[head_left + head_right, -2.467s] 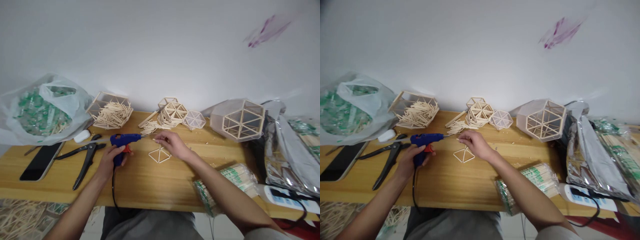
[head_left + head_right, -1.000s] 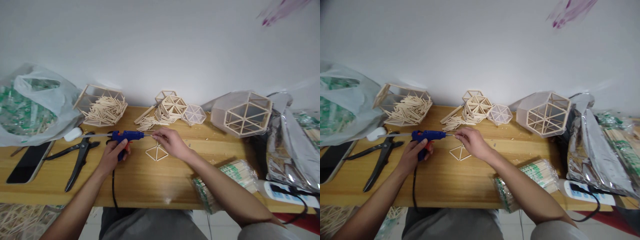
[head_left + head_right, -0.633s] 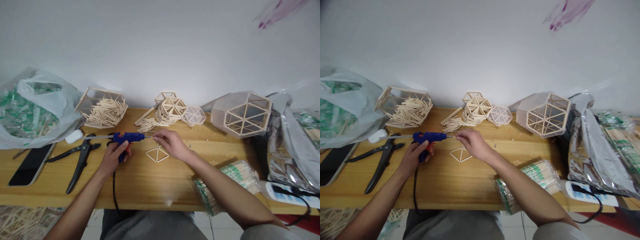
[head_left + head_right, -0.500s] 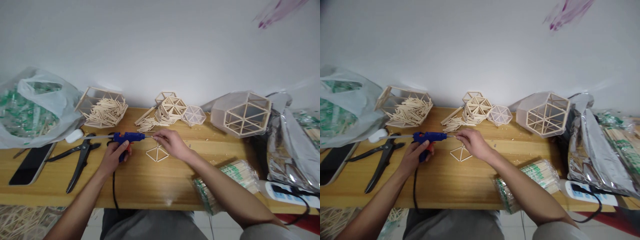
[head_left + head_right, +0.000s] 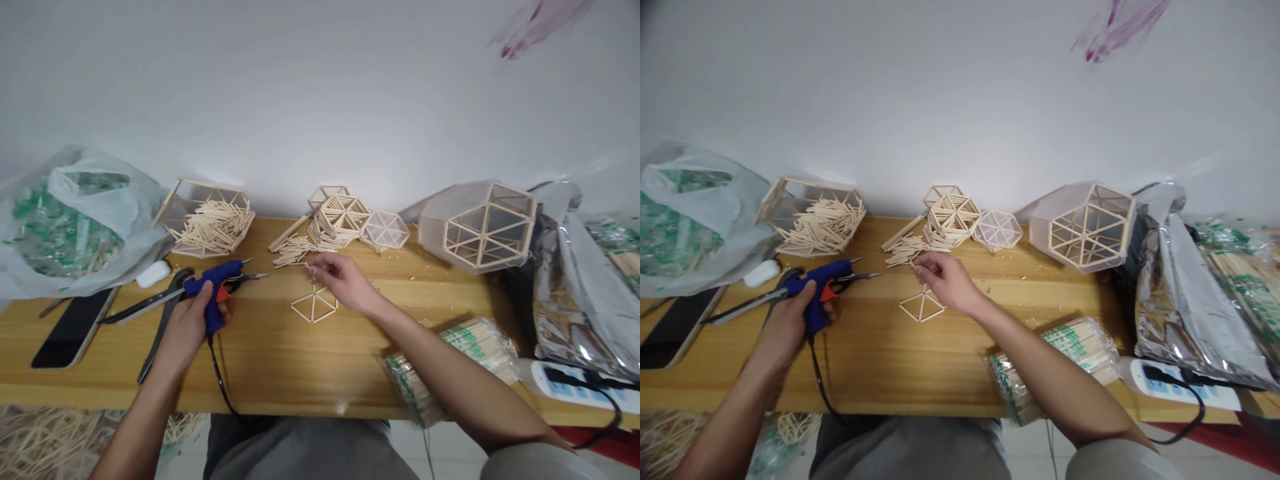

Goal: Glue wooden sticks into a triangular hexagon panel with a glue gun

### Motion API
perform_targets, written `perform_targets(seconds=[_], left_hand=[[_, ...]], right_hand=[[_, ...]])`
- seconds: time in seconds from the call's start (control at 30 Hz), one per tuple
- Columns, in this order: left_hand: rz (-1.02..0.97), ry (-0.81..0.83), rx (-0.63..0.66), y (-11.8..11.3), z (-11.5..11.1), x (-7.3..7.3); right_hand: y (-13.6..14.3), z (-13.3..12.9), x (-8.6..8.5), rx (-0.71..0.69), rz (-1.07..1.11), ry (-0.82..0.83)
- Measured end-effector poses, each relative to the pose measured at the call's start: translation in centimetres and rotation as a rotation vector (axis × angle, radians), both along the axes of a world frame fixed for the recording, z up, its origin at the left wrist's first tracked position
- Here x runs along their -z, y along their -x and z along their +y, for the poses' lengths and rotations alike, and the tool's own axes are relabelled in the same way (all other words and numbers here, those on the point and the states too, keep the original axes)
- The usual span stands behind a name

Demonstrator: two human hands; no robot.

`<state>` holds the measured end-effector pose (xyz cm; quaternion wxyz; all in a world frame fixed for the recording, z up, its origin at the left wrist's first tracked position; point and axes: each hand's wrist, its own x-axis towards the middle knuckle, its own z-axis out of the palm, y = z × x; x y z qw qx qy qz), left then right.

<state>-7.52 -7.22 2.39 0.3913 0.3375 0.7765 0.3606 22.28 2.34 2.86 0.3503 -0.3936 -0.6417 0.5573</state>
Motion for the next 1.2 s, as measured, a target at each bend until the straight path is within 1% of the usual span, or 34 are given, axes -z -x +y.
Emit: perform_targets(seconds=[0.03,0.1,0.2,0.3,0.4,0.5,0.57,0.63,0.7,0.77,0.8,0.87,0.93,0.97,1.0,1.1,1.2], left_hand=[[0.088,0.046,0.030,0.3,0.0,-0.1],[0.284,0.157,0.129,0.6,0.2,-0.6],[0.518,0.285,0.274,0.4,0.7,-1.6],[0.658,0.306,0.326,-0.3,0.9,-2.4],[0.829,0.344,0.371,-1.1,1.0,-2.6],[0.921,0.423,0.414,-1.8,1.0,-2.7],[0.959,0.438,0.443,-2.0,1.0,-3.0],[0.981,0.438,0.460,-2.1,1.0,-3.5],[0.999,0.430,0.446,-2.0,1.0,-4.3],[1.046,0.375,0.392,-2.2,0.9,-5.2],[1.067,0.304,0.358,-2.5,0.8,-5.5],[1.020,0.066,0.334,-3.7,0.7,-5.9],[0.811,-0.222,0.411,-5.3,0.8,-5.8],[0.686,-0.329,0.469,-6.3,0.9,-5.6],[0.582,-0.401,0.522,-7.2,1.0,-5.4],[0.390,-0.487,0.628,-9.4,1.8,-4.8],[0.288,-0.506,0.635,-10.3,2.7,-4.6]], right_hand=[[0.0,0.0,-0.1,-0.019,0.042,0.050],[0.0,0.1,-0.3,-0.054,0.117,0.154],[-0.1,0.1,-0.8,-0.075,0.187,0.268],[-0.1,0.1,-1.1,-0.084,0.221,0.317],[0.0,0.0,-1.1,-0.114,0.261,0.384],[0.1,-0.1,-1.0,-0.146,0.287,0.420],[0.0,-0.1,-1.0,-0.153,0.301,0.422],[0.0,-0.1,-1.0,-0.154,0.320,0.425],[0.0,-0.2,-1.1,-0.161,0.330,0.420],[0.0,-0.2,-1.2,-0.168,0.322,0.397],[0.0,-0.1,-1.3,-0.167,0.313,0.381],[0.0,-0.1,-1.4,-0.159,0.295,0.351],[0.0,-0.1,-1.5,-0.147,0.282,0.334],[0.0,-0.1,-1.5,-0.145,0.276,0.329],[0.0,-0.1,-1.5,-0.142,0.272,0.325],[0.1,-0.2,-1.6,-0.146,0.262,0.322],[0.1,0.0,-1.6,-0.150,0.261,0.329]])
